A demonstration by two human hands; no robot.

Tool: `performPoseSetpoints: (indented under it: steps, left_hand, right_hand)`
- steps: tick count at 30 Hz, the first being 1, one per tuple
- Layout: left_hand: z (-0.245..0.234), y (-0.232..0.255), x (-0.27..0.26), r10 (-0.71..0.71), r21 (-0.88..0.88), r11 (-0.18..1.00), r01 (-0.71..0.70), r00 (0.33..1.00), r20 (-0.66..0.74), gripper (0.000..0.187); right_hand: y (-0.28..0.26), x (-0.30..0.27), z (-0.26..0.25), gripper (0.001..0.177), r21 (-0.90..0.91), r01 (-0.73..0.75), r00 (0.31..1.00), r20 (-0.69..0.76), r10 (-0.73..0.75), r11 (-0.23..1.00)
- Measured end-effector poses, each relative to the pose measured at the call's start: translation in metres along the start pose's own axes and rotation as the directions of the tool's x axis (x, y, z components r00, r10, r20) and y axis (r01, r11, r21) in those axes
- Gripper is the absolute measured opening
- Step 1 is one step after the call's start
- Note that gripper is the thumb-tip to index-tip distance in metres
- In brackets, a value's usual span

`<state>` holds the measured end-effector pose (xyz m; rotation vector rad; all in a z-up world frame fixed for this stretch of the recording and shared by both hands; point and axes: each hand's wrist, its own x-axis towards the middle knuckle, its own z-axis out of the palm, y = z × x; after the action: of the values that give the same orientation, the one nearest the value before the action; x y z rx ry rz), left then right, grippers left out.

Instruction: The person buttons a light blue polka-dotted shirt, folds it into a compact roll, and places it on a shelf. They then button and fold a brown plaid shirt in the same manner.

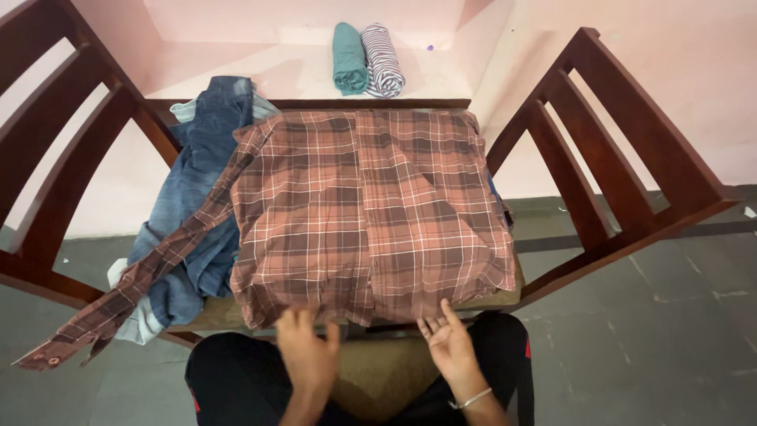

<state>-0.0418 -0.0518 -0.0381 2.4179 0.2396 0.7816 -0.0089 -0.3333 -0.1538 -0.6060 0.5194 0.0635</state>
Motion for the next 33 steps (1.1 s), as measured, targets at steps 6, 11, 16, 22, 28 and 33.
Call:
performPoseSetpoints:
  steps: [6,11,16,22,28,33]
  left_hand:
    - [0.05,-0.001,-0.013,-0.054,-0.542,0.765,0.348,0.873,0.485,0.04]
    - [0.096,0.018,-0.004,0.119,-0.619,0.311,0.721,0.617,0.778,0.057]
    - [0.117,0.034,0.001,0.027,-0.623,0.268,0.735,0.641,0.767,0.029]
    - [0.11,0.047,0.021,0.065,-0.69,-0.07,0.72,0.694,0.717,0.012]
    - [0.048,0.091,0.057,0.001,-0.527,-0.121,0.841,0.531,0.847,0.033]
    - [0.025,0.117,0.063,0.144,-0.539,-0.071,0.839,0.544,0.827,0.033]
  right_hand:
    - [-0.035,-0.062,0.024,0.036,-0.095,0.082,0.996,0.03,-0.079,0.992]
    - [-0.03,-0.084,0.013,0.028,-0.222,0.052,0.988,0.156,-0.018,0.974]
    - [-0.058,-0.045,-0.008,0.029,0.064,0.112,0.943,0.307,-0.127,0.992]
    - [-0.109,-0.008,0.013,0.022,0.041,0.35,0.937,-0.012,-0.35,0.936]
    - [-0.152,-0.035,0.056,0.024,0.06,0.29,0.954,0.064,-0.294,0.955]
    - [-0.183,-0.053,0.039,0.022,0.203,0.366,0.924,0.031,-0.38,0.908]
